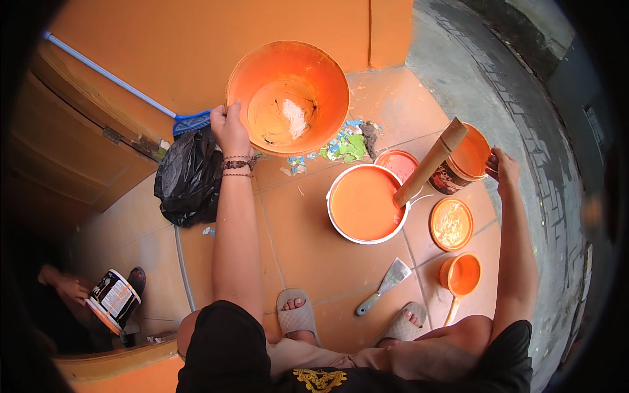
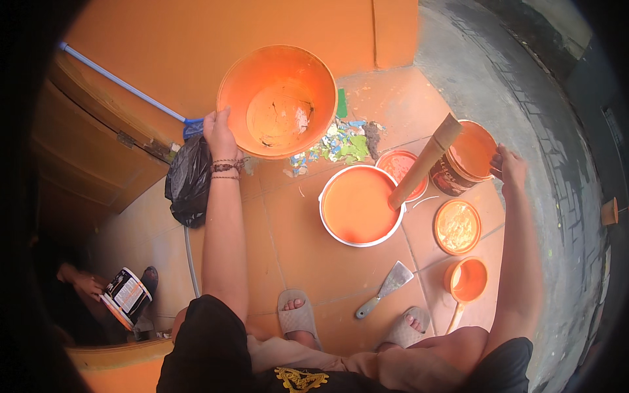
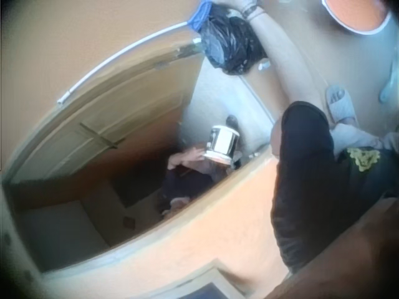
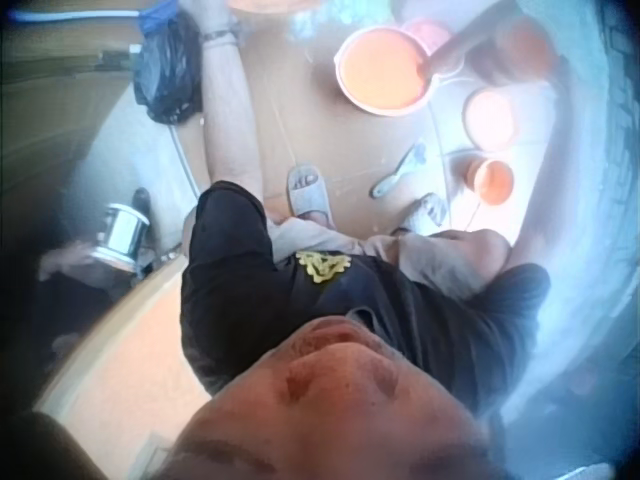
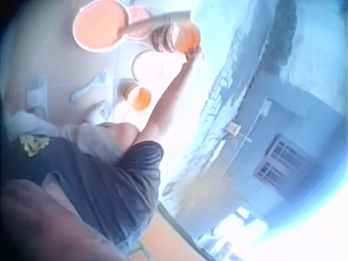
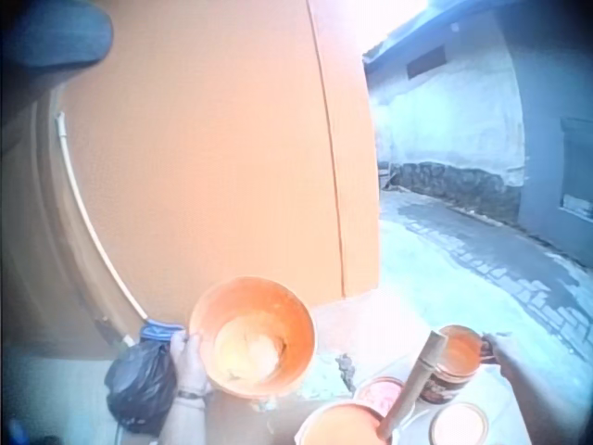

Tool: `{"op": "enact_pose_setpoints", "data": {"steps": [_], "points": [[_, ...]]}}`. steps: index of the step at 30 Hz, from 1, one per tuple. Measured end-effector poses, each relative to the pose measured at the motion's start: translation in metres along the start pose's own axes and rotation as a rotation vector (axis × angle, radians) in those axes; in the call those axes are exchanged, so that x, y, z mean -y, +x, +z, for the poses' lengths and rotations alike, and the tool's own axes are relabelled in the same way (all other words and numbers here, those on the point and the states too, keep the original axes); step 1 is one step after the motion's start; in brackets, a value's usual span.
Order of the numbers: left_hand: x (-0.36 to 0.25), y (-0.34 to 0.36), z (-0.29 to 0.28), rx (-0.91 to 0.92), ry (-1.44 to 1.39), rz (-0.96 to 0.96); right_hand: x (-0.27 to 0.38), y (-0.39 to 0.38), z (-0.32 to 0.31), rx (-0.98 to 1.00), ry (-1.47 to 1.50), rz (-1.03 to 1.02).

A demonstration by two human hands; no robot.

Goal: The person sits on the floor and uses a wooden stick to stir orange paint in a white bucket. They scrape the stick against the bucket rim, pour more orange paint from a smaller bucket into the main bucket, and continue stirring.

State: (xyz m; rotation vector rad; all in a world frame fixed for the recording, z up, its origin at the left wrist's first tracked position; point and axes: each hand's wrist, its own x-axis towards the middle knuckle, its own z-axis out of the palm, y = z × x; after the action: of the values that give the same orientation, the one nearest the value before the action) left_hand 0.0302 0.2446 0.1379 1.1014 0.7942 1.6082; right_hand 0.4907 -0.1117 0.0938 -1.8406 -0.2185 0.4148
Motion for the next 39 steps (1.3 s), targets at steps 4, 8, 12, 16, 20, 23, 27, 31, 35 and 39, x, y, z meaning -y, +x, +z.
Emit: {"op": "enact_pose_setpoints", "data": {"steps": [4, 8, 12, 16, 20, 23, 27, 31, 35, 39], "points": [[-0.04, 0.001, 0.067, -0.031, -0.081, 0.102, -0.011, 0.013, -0.006, -0.116, -0.025, 0.019], [-0.089, -0.007, 0.143, -0.022, -0.235, 0.049, -0.036, 0.032, -0.012, -0.337, -0.078, 0.117], [-0.121, -0.036, 0.212, 0.202, -0.262, -0.046, -0.051, 0.037, -0.019, -0.21, 0.112, 0.225], [-0.122, -0.087, 0.289, 0.353, -0.317, -0.151, 0.0, 0.038, -0.036, -0.146, 0.41, 0.04], [-0.084, -0.185, 0.373, 0.428, -0.422, -0.125, 0.084, 0.012, -0.097, 0.041, 0.615, -0.187], [-0.054, -0.264, 0.412, 0.505, -0.365, -0.224, 0.114, -0.02, -0.154, 0.335, 0.667, -0.406], [-0.008, -0.344, 0.423, 0.761, -0.268, -0.407, 0.087, -0.041, -0.197, -0.17, 0.218, -0.216], [0.047, -0.378, 0.398, 1.054, -0.016, -0.581, 0.008, -0.067, -0.244, -0.407, 0.264, 0.004], [0.079, -0.355, 0.343, 0.831, -0.022, -1.017, -0.072, -0.084, -0.276, -0.466, 0.304, 0.185], [0.09, -0.336, 0.305, 0.575, -0.412, -1.224, -0.12, -0.097, -0.286, -0.506, 0.238, 0.315]]}}
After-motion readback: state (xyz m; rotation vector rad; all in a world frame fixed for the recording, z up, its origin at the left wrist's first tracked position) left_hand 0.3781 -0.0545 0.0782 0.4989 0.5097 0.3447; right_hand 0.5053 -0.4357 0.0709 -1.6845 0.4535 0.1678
